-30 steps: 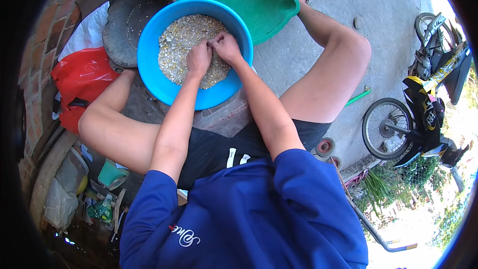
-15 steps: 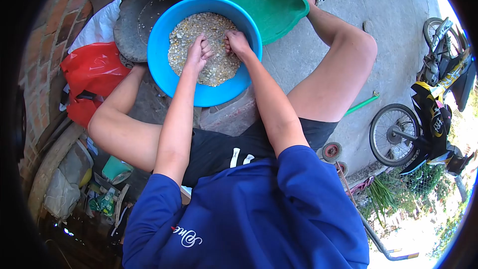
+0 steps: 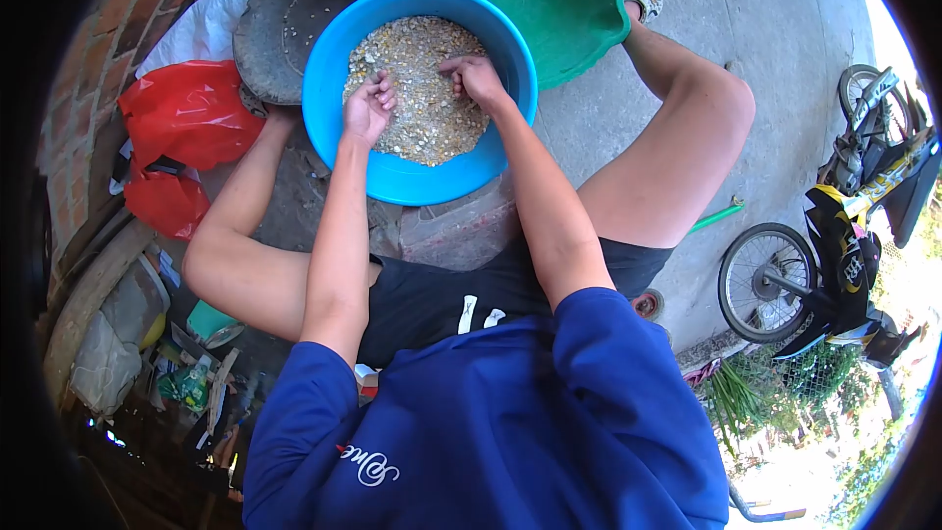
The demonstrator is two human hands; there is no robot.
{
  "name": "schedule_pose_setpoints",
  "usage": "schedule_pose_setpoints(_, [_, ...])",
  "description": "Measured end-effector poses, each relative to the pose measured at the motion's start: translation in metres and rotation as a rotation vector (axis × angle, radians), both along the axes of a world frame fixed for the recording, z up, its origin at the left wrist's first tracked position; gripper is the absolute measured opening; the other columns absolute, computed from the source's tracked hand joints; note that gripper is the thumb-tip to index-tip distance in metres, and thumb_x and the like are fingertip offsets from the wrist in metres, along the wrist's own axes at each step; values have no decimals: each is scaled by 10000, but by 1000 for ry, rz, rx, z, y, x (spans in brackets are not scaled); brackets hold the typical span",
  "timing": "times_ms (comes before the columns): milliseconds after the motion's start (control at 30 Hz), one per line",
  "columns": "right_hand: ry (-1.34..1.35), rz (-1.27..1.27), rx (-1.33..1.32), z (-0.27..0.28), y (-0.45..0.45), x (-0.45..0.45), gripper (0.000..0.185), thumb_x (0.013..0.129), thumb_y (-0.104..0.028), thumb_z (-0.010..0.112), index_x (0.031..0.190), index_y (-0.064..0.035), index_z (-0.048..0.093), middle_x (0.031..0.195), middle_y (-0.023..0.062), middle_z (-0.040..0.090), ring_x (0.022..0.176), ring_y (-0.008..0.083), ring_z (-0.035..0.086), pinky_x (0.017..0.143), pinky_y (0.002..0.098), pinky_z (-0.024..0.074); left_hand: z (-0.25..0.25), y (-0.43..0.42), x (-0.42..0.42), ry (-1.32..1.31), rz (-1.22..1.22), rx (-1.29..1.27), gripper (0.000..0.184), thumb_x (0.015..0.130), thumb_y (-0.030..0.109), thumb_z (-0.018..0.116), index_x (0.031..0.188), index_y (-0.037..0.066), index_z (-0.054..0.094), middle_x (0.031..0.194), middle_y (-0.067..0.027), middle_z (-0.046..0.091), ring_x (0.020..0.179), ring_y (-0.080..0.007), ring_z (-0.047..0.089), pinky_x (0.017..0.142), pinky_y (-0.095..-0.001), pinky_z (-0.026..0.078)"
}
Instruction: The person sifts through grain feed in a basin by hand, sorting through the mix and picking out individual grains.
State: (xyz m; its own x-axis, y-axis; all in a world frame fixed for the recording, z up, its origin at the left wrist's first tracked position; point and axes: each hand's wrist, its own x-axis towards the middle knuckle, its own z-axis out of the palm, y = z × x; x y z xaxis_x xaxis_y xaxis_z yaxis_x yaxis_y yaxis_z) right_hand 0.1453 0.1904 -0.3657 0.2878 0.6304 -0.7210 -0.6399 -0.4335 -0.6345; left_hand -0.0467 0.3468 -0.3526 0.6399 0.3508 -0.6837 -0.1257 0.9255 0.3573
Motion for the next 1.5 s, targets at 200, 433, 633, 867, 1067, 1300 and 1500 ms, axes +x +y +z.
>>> schedule_pose_setpoints(200, [-642, 293, -59, 3, 8, -13, 239, 879, -133, 604, 984, -8, 778, 850, 160, 748, 781, 262, 714, 778, 405, 573, 7, 6, -4, 145, 88, 100, 259, 918, 25, 553, 1156, -51, 622, 880, -55, 563, 744, -158, 514, 674, -297, 459])
schedule_pose_setpoints(433, [-956, 530, -23, 22, 7, -21, 205, 835, -129, 683, 987, -34, 783, 938, 235, 741, 918, 406, 716, 899, 489, 555, 3, 13, -8, 359, -79, 381, 303, 973, 166, 653, 1190, -43, 691, 740, 23, 588, 568, -114, 444, 564, -283, 421])
schedule_pose_setpoints(633, [-846, 513, -83, 21, 6, -21, 206, 827, -140, 701, 983, -32, 782, 922, 240, 740, 900, 401, 720, 881, 483, 562, 11, -13, 1, 878, -349, 1155, 252, 905, 246, 766, 1046, 40, 803, 732, -56, 733, 587, -129, 597, 563, -341, 473])
schedule_pose_setpoints(867, [-686, 406, -152, 31, 7, -15, 206, 796, -150, 692, 898, 21, 745, 829, 215, 736, 805, 318, 735, 813, 436, 561, 25, -22, 11, 1029, -563, 1320, 220, 852, 266, 803, 1017, 121, 818, 768, -167, 744, 717, -247, 730, 676, -388, 541])
schedule_pose_setpoints(1067, [-642, 304, -106, 0, 1, -14, 316, 904, -250, 560, 952, 52, 640, 819, 205, 689, 770, 313, 691, 748, 454, 534, 20, -25, 12, 1031, -604, 1408, 222, 841, 291, 809, 996, 132, 816, 800, -177, 747, 738, -330, 728, 708, -454, 550])
schedule_pose_setpoints(1300, [-417, 235, 3, -27, -10, -13, 314, 970, -271, 409, 897, 2, 545, 704, 138, 538, 620, 266, 548, 630, 431, 475, 9, -26, 15, 894, -417, 1434, 223, 864, 263, 767, 955, 62, 798, 745, -131, 740, 661, -235, 701, 641, -402, 525])
schedule_pose_setpoints(1500, [276, 55, 95, 15, -4, -6, 165, 973, -213, 360, 832, -133, 394, 651, -35, 275, 544, 116, 274, 516, 324, 308, 10, -20, 16, 664, -139, 1110, 240, 911, 241, 655, 904, 23, 754, 619, -50, 631, 497, -144, 535, 497, -336, 427])
